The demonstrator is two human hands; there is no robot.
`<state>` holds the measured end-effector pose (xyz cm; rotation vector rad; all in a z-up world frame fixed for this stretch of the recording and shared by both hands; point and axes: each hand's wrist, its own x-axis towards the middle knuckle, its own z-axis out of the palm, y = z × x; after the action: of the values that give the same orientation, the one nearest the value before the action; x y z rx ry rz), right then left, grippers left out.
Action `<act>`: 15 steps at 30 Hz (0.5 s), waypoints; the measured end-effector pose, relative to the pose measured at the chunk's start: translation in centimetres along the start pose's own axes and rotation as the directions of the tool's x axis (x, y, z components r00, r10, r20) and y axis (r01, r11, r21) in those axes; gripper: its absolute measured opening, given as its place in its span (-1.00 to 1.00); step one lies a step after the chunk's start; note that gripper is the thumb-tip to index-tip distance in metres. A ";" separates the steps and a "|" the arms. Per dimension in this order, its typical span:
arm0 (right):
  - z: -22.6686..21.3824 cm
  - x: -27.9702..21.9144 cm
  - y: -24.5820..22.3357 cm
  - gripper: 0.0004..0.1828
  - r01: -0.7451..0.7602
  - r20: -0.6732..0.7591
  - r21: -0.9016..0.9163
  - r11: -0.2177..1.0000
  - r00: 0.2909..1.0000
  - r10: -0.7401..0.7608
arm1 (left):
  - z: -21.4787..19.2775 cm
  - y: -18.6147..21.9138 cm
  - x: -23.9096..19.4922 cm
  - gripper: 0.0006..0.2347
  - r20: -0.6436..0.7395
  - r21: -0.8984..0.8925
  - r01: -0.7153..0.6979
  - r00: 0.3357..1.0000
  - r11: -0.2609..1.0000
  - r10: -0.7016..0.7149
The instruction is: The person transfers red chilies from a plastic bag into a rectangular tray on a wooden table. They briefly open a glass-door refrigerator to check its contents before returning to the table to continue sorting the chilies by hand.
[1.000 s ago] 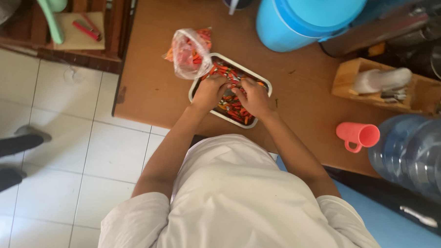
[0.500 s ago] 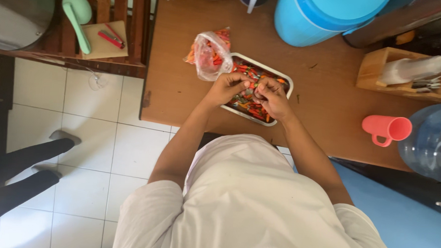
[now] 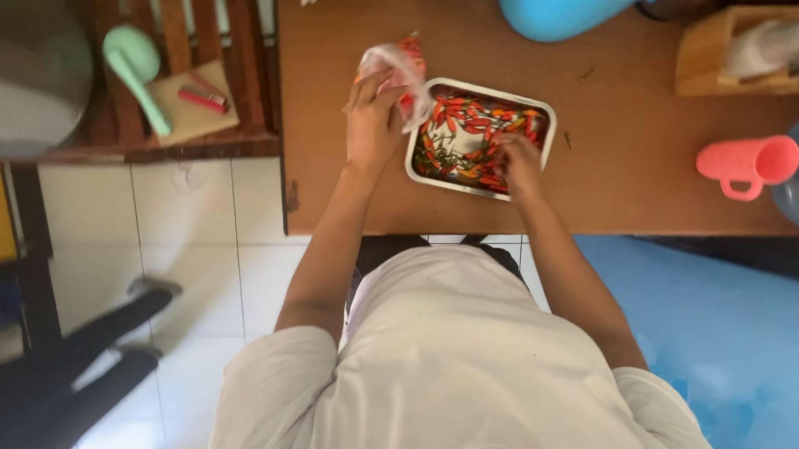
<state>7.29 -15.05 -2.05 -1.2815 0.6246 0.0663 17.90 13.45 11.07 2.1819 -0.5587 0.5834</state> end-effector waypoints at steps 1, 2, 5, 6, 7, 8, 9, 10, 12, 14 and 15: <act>1.0 -0.3 0.0 -0.79 0.063 0.014 -0.073 0.995 0.998 -0.062 | 0.0 0.4 0.3 -0.75 0.008 -0.066 0.011 1.000 0.998 -0.010; 2.5 -0.8 0.1 -0.69 0.120 0.025 -0.151 0.981 0.993 -0.117 | -0.1 0.9 0.2 -0.76 0.020 -0.136 0.026 1.000 0.990 -0.023; 5.4 -2.3 -1.6 -0.33 0.623 0.375 -0.542 0.563 0.780 -0.502 | 0.3 2.7 -0.6 -0.78 0.047 -0.244 -0.022 0.998 0.969 0.034; 5.9 -2.9 -2.2 -0.21 0.712 0.482 -0.658 0.246 0.649 -0.589 | 0.7 3.1 -0.9 -0.78 0.048 -0.260 -0.054 0.996 0.964 0.069; 6.2 -3.7 -2.7 -0.23 0.697 0.455 -0.676 0.239 0.651 -0.608 | 1.4 3.5 -1.3 -0.79 0.147 -0.334 -0.026 0.986 0.942 0.080; 6.5 -4.2 -3.3 -0.25 0.685 0.431 -0.691 0.231 0.647 -0.629 | 2.1 3.7 -1.6 -0.79 0.241 -0.398 0.004 0.965 0.917 0.101; 6.3 -4.9 -3.7 -0.27 0.672 0.407 -0.706 0.223 0.643 -0.649 | 3.1 3.8 -2.1 -0.80 0.331 -0.455 0.039 0.935 0.889 0.129; 5.8 -5.6 -3.8 -0.38 0.617 0.331 -0.735 0.281 0.688 -0.646 | 4.0 3.7 -2.9 -0.83 0.404 -0.396 0.017 0.901 0.918 0.158; 4.5 -7.0 -3.5 -0.59 0.503 0.177 -0.769 0.394 0.760 -0.626 | 6.4 3.1 -4.5 -0.90 0.538 -0.275 -0.053 0.819 0.960 0.199; 2.9 -8.5 -2.6 -0.68 0.432 0.122 -0.783 0.447 0.812 -0.571 | 8.5 1.7 -6.2 -0.92 0.736 -0.053 -0.049 0.673 0.997 0.072; 2.2 -9.1 -2.1 -0.70 0.395 0.095 -0.787 0.473 0.836 -0.540 | 9.4 0.9 -7.0 -0.91 0.773 0.040 -0.101 0.634 0.994 0.034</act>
<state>1.39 -11.06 4.32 -2.3323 0.3418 -0.2708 13.91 6.89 2.14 2.4405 -1.0806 -0.3745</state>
